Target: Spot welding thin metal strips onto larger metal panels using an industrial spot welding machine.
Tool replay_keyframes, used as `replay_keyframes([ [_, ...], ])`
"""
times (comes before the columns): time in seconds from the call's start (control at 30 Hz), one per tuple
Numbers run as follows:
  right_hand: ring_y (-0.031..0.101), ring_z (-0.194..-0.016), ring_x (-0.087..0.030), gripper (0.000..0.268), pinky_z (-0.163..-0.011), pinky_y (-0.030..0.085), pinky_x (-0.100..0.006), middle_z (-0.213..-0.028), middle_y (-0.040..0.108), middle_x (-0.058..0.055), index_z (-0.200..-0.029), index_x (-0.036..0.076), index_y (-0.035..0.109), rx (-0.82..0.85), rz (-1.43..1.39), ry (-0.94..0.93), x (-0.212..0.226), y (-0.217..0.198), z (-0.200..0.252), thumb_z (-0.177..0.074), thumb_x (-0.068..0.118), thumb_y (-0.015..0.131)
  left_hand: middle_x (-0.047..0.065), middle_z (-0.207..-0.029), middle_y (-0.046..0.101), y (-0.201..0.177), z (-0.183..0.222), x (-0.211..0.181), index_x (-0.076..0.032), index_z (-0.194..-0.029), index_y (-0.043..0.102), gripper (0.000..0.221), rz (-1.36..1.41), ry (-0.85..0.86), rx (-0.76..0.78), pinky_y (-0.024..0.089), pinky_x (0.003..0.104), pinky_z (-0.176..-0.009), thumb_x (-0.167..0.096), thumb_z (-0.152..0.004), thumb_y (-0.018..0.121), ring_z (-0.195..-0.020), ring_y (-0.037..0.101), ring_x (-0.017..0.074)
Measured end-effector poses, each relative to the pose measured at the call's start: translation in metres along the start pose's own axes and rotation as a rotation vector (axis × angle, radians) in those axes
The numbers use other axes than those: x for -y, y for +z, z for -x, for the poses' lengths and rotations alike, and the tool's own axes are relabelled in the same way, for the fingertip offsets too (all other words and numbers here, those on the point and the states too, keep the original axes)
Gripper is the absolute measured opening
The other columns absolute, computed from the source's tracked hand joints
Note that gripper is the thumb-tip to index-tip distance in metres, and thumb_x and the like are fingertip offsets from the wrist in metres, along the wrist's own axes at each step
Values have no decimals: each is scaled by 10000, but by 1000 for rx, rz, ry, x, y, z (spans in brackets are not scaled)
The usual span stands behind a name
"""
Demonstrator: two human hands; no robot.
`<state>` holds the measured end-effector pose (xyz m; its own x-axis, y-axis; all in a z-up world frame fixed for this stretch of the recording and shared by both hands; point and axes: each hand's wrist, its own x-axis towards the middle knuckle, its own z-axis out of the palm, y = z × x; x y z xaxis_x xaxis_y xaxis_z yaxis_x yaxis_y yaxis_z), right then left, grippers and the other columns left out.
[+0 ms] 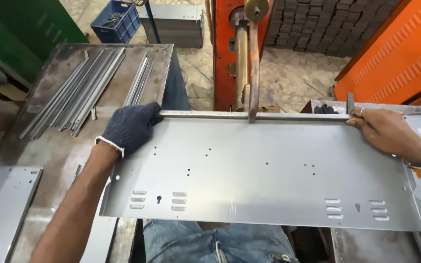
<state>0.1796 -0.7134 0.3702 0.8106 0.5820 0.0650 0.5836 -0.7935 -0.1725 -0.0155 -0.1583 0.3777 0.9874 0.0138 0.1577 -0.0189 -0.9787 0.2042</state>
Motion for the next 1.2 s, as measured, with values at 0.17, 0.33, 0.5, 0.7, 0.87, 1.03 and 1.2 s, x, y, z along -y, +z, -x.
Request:
replay_keyframes([
  [0.17,674,-805,-410,256,-744,515,-503,-839,682,-213,-1052,69,651,60,38,96,3,-6,-3,-1017,300,548,190,-875,728,1,-7,-2,-110,-1010,643,155,13,-16,10,504,563,-733,-122,-856,625,-846,688,426],
  [0.33,688,-799,-393,293,-757,521,-500,-866,707,-209,-1164,90,670,117,119,170,-11,10,-5,-1018,314,549,192,-871,721,15,-8,12,-110,-977,641,118,52,25,-28,512,549,-744,-158,-869,648,-863,687,424],
  [0.5,697,-834,-374,298,-795,532,-480,-887,710,-185,-1043,61,683,34,165,0,-2,-3,-10,-972,324,562,183,-883,731,2,-8,1,-131,-1031,643,170,40,2,-12,514,550,-730,-158,-864,633,-846,691,426],
  [0.7,687,-791,-352,340,-775,522,-467,-824,695,-164,-993,30,636,60,123,-103,76,4,-27,-994,360,553,191,-892,731,6,-28,-32,-137,-1044,648,196,42,42,20,514,563,-744,-163,-851,638,-850,692,439],
  [0.87,668,-734,-384,288,-645,504,-491,-815,694,-171,-1010,41,632,-116,-38,-258,55,9,-22,-981,310,533,173,-884,739,18,-40,-63,-125,-1024,637,161,163,110,-36,523,554,-715,-208,-886,634,-828,705,420],
  [1.03,661,-608,-346,343,-603,491,-483,-659,670,-138,-924,77,617,-35,155,-65,40,11,-13,-981,410,558,180,-847,726,35,-48,-79,-131,-1003,640,118,100,134,-1,503,558,-723,-196,-905,630,-824,697,418],
  [1.2,636,-509,-320,345,-535,471,-477,-600,654,-113,-959,82,630,-16,160,-42,43,11,-16,-975,418,554,182,-846,726,35,-48,-80,-118,-984,637,111,151,133,-10,510,546,-711,-193,-903,635,-813,695,415],
])
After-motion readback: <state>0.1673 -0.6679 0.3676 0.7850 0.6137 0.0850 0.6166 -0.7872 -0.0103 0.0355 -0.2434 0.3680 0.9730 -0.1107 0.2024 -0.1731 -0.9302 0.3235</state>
